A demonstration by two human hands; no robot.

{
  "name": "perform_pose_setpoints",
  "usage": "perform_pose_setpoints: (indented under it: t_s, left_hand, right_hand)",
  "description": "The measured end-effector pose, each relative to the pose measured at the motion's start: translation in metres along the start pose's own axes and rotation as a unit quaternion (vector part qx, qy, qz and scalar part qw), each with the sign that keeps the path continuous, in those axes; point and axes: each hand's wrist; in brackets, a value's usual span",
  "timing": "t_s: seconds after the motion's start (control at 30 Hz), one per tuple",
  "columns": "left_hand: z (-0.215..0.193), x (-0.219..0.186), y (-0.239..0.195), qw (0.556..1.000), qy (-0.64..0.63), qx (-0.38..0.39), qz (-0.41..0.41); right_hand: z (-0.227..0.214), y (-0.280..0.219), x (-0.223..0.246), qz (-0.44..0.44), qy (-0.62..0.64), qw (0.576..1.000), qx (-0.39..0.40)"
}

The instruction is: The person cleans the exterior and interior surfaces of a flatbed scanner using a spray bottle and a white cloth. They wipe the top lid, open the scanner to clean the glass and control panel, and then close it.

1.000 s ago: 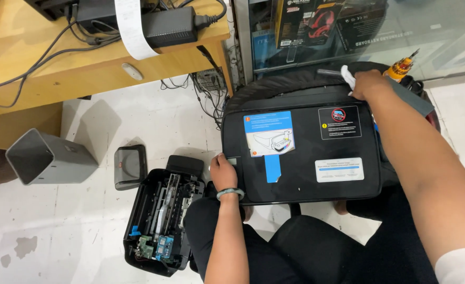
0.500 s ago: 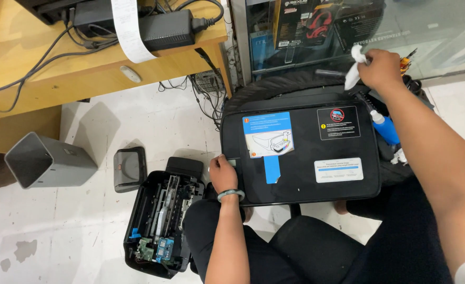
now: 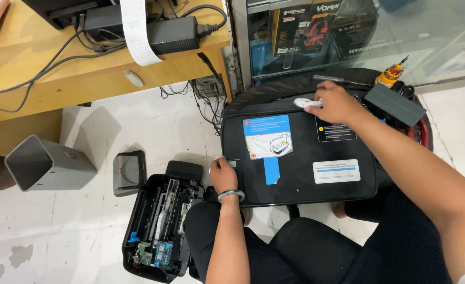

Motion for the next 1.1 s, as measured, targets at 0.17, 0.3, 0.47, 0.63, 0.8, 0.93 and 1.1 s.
perform_pose_setpoints:
  t_s: [0.17, 0.3, 0.47, 0.63, 0.8, 0.93, 1.1]
  left_hand:
    - [-0.002, -0.006, -0.006, 1.0, 0.004, 0.005, -0.001]
    - [-0.005, -0.012, -0.013, 1.0, 0.002, 0.002, -0.004]
    - [0.0, 0.0, -0.005, 1.0, 0.005, -0.006, 0.006]
    - [0.002, 0.004, -0.001, 1.0, 0.008, -0.01, 0.005]
    - [0.001, 0.001, -0.004, 1.0, 0.011, -0.012, 0.007]
    - [0.004, 0.006, 0.002, 1.0, 0.01, -0.012, 0.006]
    - [0.006, 0.013, 0.006, 1.0, 0.006, -0.022, 0.02]
  right_hand:
    - [0.065, 0.002, -0.044, -0.047, -0.039, 0.99, -0.126]
    - [0.061, -0.022, 0.006, 0.058, 0.033, 0.992, -0.103]
    - [0.073, -0.027, 0.037, 0.07, -0.07, 0.961, -0.256]
    - [0.122, -0.011, 0.009, 0.034, -0.192, 0.907, -0.373]
    - [0.148, 0.014, 0.044, 0.053, -0.1, 0.938, -0.328]
    - [0.194, 0.05, 0.091, 0.037, -0.081, 0.949, -0.302]
    - [0.185, 0.052, 0.154, -0.17, 0.099, 0.953, -0.231]
Point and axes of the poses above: each hand's wrist, its own y-axis towards the middle knuckle, its own z-axis out of the palm, x = y × z, and after that the axes turned 1 degree about z, right-handed
